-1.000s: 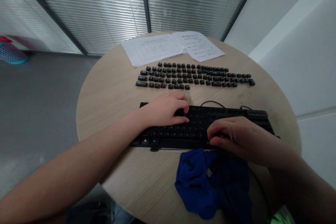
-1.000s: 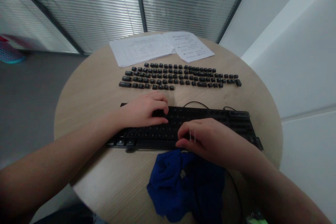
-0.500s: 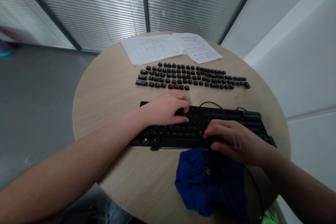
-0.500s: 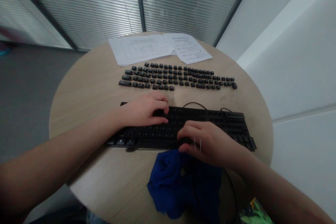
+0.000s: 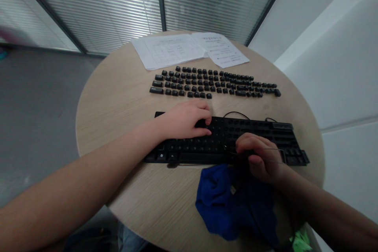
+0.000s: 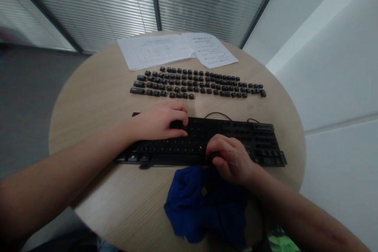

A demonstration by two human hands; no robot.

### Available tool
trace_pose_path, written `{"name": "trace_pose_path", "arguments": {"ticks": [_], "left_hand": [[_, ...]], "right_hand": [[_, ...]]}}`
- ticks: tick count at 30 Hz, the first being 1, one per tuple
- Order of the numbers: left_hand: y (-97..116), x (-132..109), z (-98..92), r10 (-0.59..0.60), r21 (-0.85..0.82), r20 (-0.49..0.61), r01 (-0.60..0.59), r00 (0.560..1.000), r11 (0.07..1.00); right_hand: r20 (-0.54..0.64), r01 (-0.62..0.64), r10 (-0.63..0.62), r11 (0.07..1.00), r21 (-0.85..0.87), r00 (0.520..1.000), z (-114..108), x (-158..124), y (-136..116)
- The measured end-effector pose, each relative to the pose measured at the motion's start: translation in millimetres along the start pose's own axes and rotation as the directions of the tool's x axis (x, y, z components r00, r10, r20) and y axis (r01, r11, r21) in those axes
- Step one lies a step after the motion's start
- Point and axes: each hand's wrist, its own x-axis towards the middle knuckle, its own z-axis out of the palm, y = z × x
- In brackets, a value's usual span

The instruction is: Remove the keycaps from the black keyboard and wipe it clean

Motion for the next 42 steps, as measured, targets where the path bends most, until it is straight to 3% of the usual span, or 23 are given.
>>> {"name": "trace_pose_path", "arguments": {"ticks": [25,27,30,35,38,42], "left_hand": [[1.1,-0.1,-1.6,-0.003,-0.009,0.005,0.003,1.0,1.0],[1.4,0.0,-1.7,-0.009,-0.001,0.012,0.009,1.0,1.0],[1.3,0.2,-1.1,-0.005,-0.001,0.011,0.005,1.0,1.0],[0.7,-0.3,-1.9,-0.008,-0.008,0.009,0.008,1.0,1.0],[4.3,-2.4,-9.4,0.008,-0.062,-0.031,-0.01,0.999,0.998],[15.9,-6.0,-23.9,-0.02,-0.273,-0.114,-0.012,0.993,0.962]], "right_hand": [[-0.043,-0.027,0.026,1.0,-0.007,0.999,2.0,-5.7,0.7],[-0.158,-0.064,0.079,0.993,0.096,0.984,3.6,-6.1,-0.1],[-0.357,-0.092,0.191,0.957,0.275,0.914,5.6,-7.7,0.8],[-0.312,-0.129,0.215,0.953,0.273,0.925,5.0,-10.3,4.9],[-0.334,-0.1,0.184,0.962,0.254,0.924,1.6,-8.4,2.4],[-0.321,-0.112,0.194,0.96,0.258,0.927,-3.9,-2.4,-6.7]]}}
